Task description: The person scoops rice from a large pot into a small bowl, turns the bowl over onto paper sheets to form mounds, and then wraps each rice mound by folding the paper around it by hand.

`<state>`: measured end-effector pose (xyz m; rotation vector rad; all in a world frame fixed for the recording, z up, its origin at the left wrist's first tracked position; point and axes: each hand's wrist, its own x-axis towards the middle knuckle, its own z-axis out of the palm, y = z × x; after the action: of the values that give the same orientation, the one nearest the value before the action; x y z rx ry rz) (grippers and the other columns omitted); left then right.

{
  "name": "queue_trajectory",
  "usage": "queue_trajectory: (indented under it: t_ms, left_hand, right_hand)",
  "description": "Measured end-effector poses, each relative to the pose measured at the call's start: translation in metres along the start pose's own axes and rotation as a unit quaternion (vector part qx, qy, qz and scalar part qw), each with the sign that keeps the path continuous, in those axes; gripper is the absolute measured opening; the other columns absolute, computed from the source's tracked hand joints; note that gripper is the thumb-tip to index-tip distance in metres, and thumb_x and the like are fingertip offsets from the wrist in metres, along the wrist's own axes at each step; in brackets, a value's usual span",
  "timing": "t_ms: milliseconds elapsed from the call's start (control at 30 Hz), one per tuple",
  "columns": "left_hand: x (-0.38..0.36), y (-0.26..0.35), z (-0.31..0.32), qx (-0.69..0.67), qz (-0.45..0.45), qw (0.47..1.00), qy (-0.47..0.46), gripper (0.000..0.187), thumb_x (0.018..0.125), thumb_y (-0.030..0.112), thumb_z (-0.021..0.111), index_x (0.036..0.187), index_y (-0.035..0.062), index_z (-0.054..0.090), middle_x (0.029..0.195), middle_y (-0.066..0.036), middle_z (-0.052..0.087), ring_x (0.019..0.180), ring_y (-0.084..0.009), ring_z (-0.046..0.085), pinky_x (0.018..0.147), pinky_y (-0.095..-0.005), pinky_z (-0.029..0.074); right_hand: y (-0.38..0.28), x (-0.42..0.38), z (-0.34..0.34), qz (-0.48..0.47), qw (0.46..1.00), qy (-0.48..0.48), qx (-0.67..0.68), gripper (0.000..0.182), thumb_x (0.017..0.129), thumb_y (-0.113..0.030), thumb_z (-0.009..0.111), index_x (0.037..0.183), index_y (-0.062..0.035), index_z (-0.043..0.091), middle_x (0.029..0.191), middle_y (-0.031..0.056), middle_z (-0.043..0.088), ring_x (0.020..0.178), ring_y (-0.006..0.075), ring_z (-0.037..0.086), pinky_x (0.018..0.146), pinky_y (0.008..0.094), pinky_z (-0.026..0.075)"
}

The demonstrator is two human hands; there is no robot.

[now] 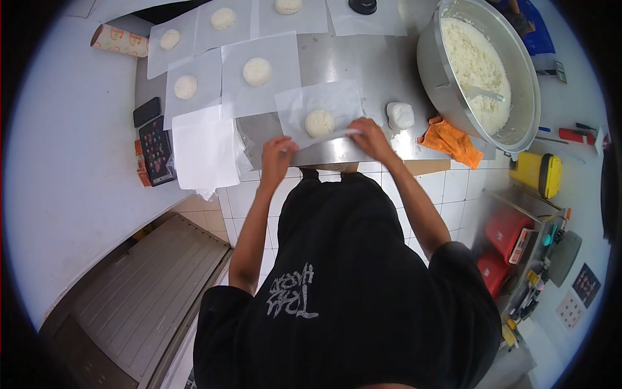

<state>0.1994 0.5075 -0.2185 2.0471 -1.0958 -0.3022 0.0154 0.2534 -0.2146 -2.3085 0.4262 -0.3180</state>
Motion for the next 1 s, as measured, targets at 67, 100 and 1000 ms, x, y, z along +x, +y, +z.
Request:
queue_trajectory:
  t_ms: [67, 100, 1000]
  left_hand:
    - [0.028, -0.015, 0.002, -0.102, -0.145, 0.984, 0.003, 0.019, 0.087, 0.026, 0.072, 0.091, 0.0069, 0.074, 0.106, -0.008, 0.067, 0.099, -0.0278, 0.061, 0.088, -0.0382, 0.046]
    - [0.042, -0.019, 0.001, -0.102, -0.143, 0.984, 0.006, 0.019, 0.087, 0.026, 0.072, 0.091, 0.0069, 0.074, 0.106, -0.008, 0.067, 0.099, -0.0278, 0.061, 0.088, -0.0382, 0.046]
    - [0.005, 0.054, 0.061, 0.296, 0.172, 0.930, -0.135, 0.066, 0.090, 0.036, 0.060, 0.148, 0.0102, 0.041, 0.157, -0.005, 0.033, 0.146, -0.0245, 0.028, 0.115, -0.0533, 0.023]
  right_hand:
    - [0.014, 0.032, -0.009, 0.090, 0.982, -0.083, 0.142, 0.024, 0.086, -0.025, 0.073, 0.100, -0.0043, 0.072, 0.092, 0.0119, 0.067, 0.089, 0.0303, 0.062, 0.084, 0.0393, 0.048]
    - [0.017, 0.044, -0.017, 0.087, 0.983, -0.082, 0.142, 0.024, 0.086, -0.025, 0.073, 0.100, -0.0043, 0.072, 0.092, 0.0119, 0.067, 0.089, 0.0303, 0.062, 0.084, 0.0393, 0.048]
    - [0.007, 0.162, 0.021, -0.014, 0.956, -0.209, -0.204, 0.044, 0.077, -0.024, 0.068, 0.117, -0.0066, 0.063, 0.118, 0.0188, 0.063, 0.116, 0.0373, 0.054, 0.098, 0.0440, 0.046]
